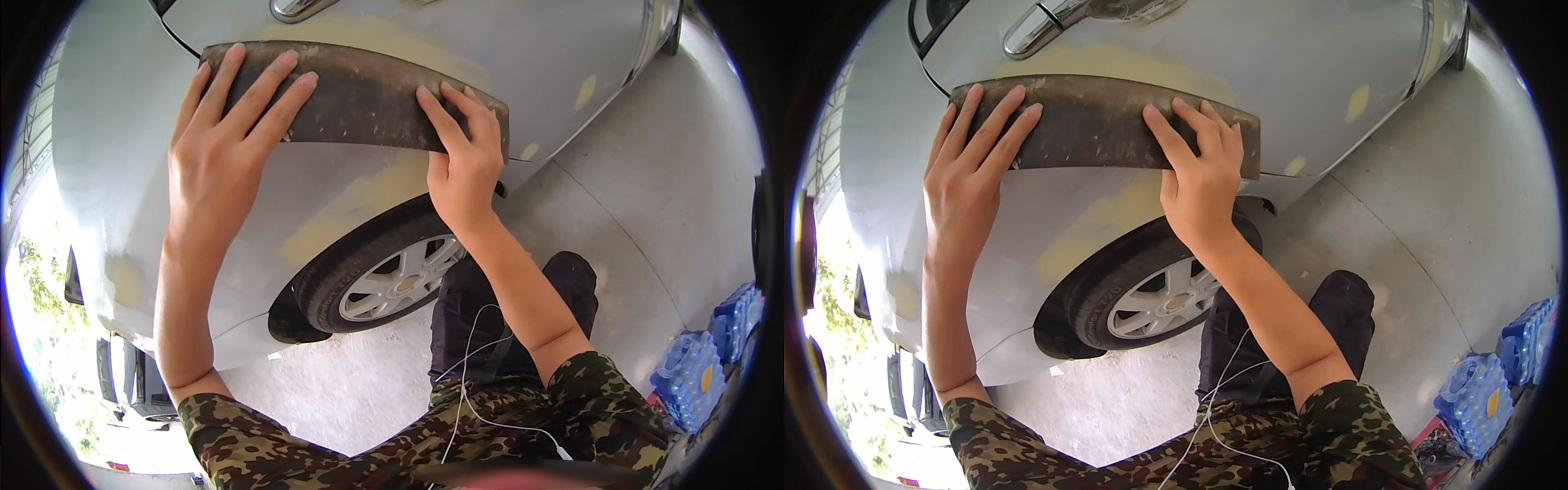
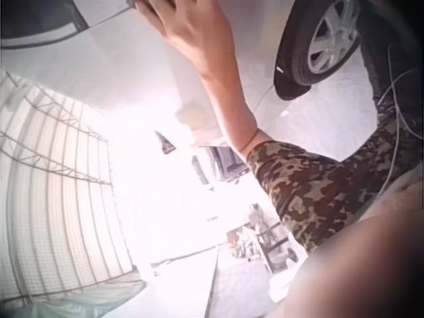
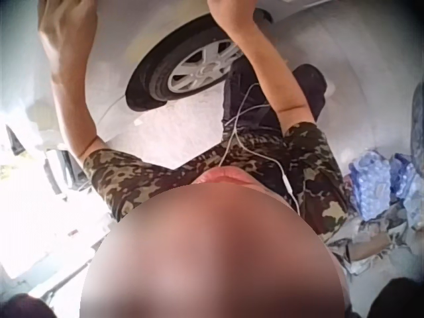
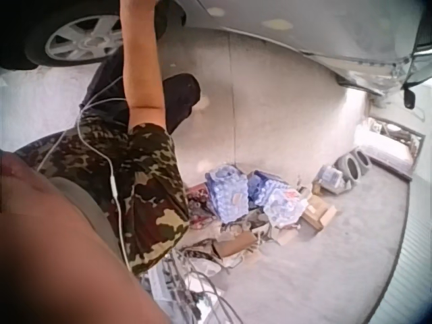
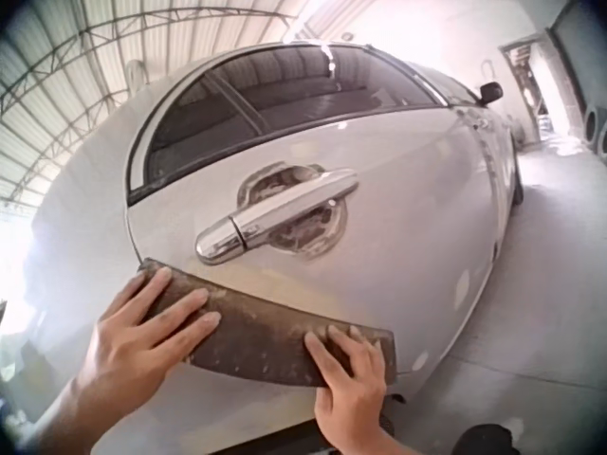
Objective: The person sands the side panel of a silver car using a small sanding block and a larger sanding block. They work on the area around the door handle and the wheel arch, smoothing the surface.
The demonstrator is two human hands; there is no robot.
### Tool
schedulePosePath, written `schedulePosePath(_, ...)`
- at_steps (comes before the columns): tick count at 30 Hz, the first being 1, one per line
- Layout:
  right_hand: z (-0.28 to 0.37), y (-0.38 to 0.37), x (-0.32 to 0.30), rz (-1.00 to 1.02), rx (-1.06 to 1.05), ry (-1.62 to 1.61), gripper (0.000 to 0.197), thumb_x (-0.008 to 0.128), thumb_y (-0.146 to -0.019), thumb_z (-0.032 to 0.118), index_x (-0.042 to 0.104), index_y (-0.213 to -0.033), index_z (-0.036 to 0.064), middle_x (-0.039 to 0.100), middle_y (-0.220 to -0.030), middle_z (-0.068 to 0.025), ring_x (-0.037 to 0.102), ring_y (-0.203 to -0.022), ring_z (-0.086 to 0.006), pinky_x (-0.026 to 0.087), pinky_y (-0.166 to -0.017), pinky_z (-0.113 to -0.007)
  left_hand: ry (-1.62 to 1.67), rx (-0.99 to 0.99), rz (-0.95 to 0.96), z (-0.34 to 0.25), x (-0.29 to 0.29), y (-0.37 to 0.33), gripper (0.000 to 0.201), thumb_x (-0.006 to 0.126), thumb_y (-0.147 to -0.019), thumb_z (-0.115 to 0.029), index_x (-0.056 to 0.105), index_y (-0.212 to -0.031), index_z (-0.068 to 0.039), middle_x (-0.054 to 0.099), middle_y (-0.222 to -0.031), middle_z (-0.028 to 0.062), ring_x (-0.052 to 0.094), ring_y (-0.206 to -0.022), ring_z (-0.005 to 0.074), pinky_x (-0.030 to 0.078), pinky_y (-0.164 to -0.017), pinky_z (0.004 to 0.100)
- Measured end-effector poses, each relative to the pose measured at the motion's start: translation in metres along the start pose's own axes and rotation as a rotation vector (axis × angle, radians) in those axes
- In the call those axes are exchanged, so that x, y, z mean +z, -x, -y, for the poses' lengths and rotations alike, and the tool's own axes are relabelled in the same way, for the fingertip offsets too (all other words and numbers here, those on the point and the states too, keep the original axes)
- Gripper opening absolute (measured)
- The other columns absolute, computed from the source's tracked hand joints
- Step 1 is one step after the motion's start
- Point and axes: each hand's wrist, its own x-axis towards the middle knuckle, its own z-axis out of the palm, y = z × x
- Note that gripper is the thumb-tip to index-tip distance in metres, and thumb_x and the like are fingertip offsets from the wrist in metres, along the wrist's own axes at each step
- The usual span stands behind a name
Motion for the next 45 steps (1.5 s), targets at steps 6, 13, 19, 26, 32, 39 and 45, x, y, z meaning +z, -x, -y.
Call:
schedulePosePath(6, 0.005, 0.021, 0.006, 0.007, 0.022, -0.012, 0.081, 0.073, -0.073, -0.011, 0.072, -0.143, 0.0286, 0.064, -0.142, -0.0073, 0.057, -0.137, -0.0408, 0.040, -0.115, -0.068, 0.006, -0.008, 0.010, -0.007, 0.001, 0.017, 0.052, 0.075, -0.083, -0.012, 0.076, -0.134, -0.022, 0.070, -0.144, 0.0008, 0.065, -0.133, 0.0390, 0.049, -0.115, 0.0553)
schedulePosePath(13, 0.009, 0.040, 0.012, 0.006, 0.028, -0.008, 0.081, 0.074, -0.072, -0.011, 0.073, -0.142, 0.0293, 0.063, -0.143, -0.0077, 0.056, -0.138, -0.0406, 0.039, -0.116, -0.068, 0.044, -0.048, 0.042, -0.015, 0.000, 0.033, 0.053, 0.072, -0.084, -0.003, 0.077, -0.133, -0.022, 0.070, -0.145, 0.0009, 0.062, -0.138, 0.0383, 0.046, -0.119, 0.0560)
schedulePosePath(19, 0.014, 0.054, 0.013, 0.026, 0.046, -0.018, 0.084, 0.076, -0.070, -0.009, 0.071, -0.144, 0.0304, 0.062, -0.145, -0.0073, 0.055, -0.139, -0.0403, 0.037, -0.117, -0.069, 0.071, -0.062, 0.084, -0.022, -0.007, 0.044, 0.056, 0.070, -0.084, 0.001, 0.076, -0.135, -0.021, 0.068, -0.149, 0.0014, 0.060, -0.141, 0.0391, 0.044, -0.121, 0.0566)
schedulePosePath(26, 0.026, 0.071, -0.003, 0.116, 0.056, -0.058, 0.081, 0.077, -0.071, -0.007, 0.071, -0.142, 0.0291, 0.062, -0.145, -0.0069, 0.055, -0.138, -0.0397, 0.037, -0.117, -0.069, 0.081, -0.078, 0.178, -0.037, -0.030, 0.063, 0.053, 0.072, -0.085, -0.004, 0.075, -0.136, -0.018, 0.068, -0.148, 0.0030, 0.061, -0.139, 0.0416, 0.044, -0.119, 0.0579)
schedulePosePath(32, 0.030, 0.059, -0.032, 0.101, 0.034, -0.028, 0.073, 0.075, -0.075, -0.002, 0.072, -0.141, 0.0274, 0.064, -0.143, -0.0080, 0.056, -0.136, -0.0394, 0.038, -0.115, -0.069, 0.049, -0.040, 0.135, -0.041, -0.053, 0.048, 0.050, 0.073, -0.087, -0.010, 0.075, -0.136, -0.020, 0.071, -0.143, 0.0029, 0.065, -0.130, 0.0440, 0.048, -0.114, 0.0589)
schedulePosePath(39, 0.012, -0.006, -0.027, -0.024, -0.054, 0.040, 0.074, 0.074, -0.076, -0.005, 0.072, -0.141, 0.0303, 0.064, -0.144, -0.0066, 0.057, -0.134, -0.0387, 0.041, -0.112, -0.069, -0.032, -0.052, 0.026, -0.014, -0.043, 0.006, 0.055, 0.071, -0.088, -0.004, 0.073, -0.140, -0.022, 0.069, -0.147, 0.0008, 0.062, -0.136, 0.0424, 0.048, -0.116, 0.0555)
schedulePosePath(45, -0.001, -0.030, -0.021, -0.050, -0.099, 0.100, 0.073, 0.067, -0.079, -0.010, 0.072, -0.142, 0.0268, 0.066, -0.142, -0.0044, 0.061, -0.132, -0.0368, 0.044, -0.113, -0.063, -0.052, -0.056, -0.019, -0.004, -0.024, -0.008, 0.056, 0.068, -0.088, 0.001, 0.073, -0.139, -0.023, 0.068, -0.147, -0.0004, 0.062, -0.136, 0.0407, 0.049, -0.117, 0.0525)
